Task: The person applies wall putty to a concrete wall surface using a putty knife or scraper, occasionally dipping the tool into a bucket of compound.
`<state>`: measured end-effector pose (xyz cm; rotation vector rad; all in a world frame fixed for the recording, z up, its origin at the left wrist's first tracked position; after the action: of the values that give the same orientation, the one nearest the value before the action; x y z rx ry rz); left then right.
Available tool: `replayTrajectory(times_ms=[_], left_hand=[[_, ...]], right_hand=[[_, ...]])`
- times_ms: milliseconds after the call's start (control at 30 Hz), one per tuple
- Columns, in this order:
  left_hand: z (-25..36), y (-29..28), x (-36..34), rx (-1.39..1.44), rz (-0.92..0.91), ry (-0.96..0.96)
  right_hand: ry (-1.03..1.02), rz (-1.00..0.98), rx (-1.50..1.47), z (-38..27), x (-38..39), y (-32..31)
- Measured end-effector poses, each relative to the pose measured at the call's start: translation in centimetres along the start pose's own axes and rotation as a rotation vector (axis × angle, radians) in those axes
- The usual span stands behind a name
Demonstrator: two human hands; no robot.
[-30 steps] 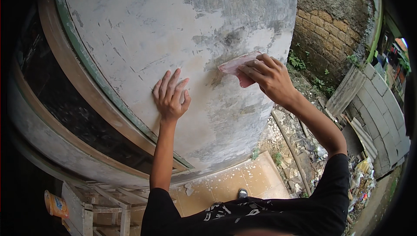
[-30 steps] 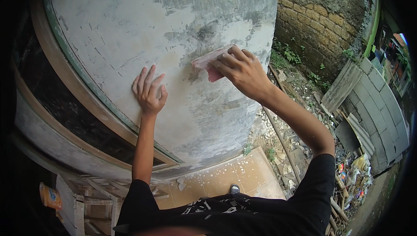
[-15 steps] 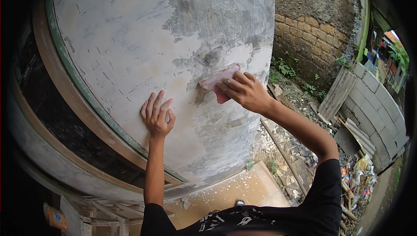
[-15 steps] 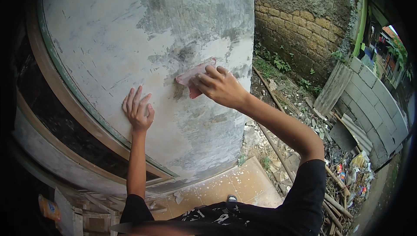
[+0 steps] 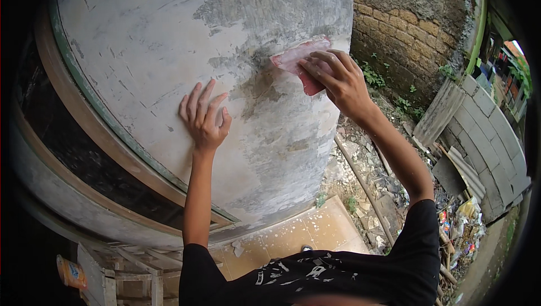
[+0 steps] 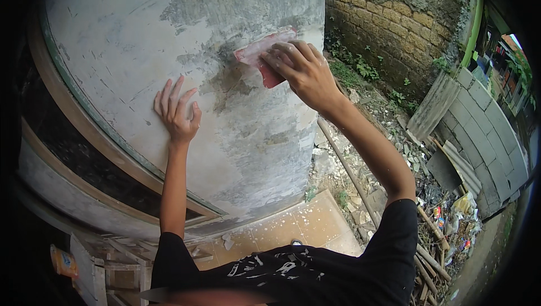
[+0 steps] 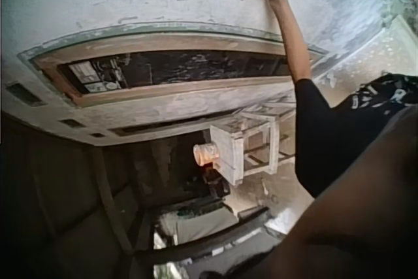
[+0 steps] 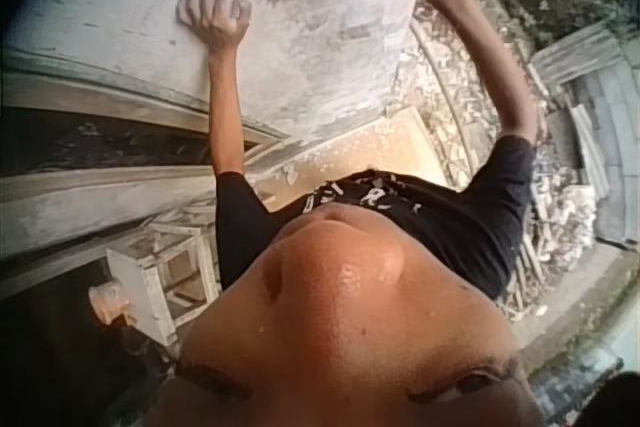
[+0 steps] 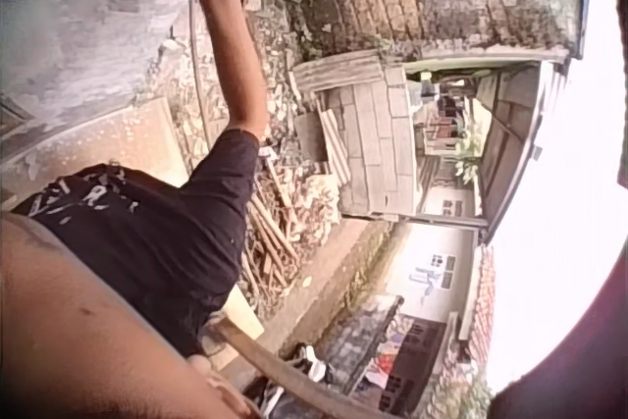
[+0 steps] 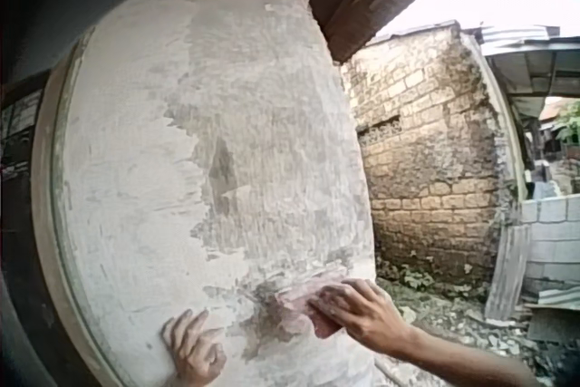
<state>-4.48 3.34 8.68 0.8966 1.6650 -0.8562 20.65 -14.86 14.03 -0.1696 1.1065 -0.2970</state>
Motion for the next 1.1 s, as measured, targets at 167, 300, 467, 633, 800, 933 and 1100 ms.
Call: replayTrajectory(times_ms=[167,300,467,633,800,933,1100], left_hand=[[-0.6,0.7,1.2,-0.116,0.035,0.034],[-0.6,0.8,1.2,-0.129,0.043,0.046],[-0.4,1.0,1.2,-0.144,0.043,0.051],[-0.1,1.2,1.3,-0.153,0.037,0.043],[-0.1,0.9,1.2,-0.159,0.024,0.048],[-0.4,0.7,1.0,-0.167,0.022,0.052],[-0.1,1.5,0.9,-0.157,0.038,0.061]], right_hand=[[0.165,0.129,-0.006,1.9,1.1,0.5],[0.184,0.202,0.088,3.9,2.3,0.7],[0.168,0.194,0.101,6.4,3.7,1.3],[0.177,0.043,0.116,6.9,5.1,3.6],[0.149,-0.065,0.16,6.5,5.3,2.5],[0.111,-0.205,0.167,6.2,5.8,1.0],[0.01,0.08,0.167,8.8,1.5,-1.5]])
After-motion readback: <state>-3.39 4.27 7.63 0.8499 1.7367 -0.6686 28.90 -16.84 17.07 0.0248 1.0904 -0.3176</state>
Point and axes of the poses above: each hand's wrist, its own x-axis away from the middle knuckle, its own y-axis out of the palm, z = x × y, the point moved 2 cm from there along -x, towards the middle knuckle, and after that the axes turned 8 degrees about z, right-handed, at the moved point
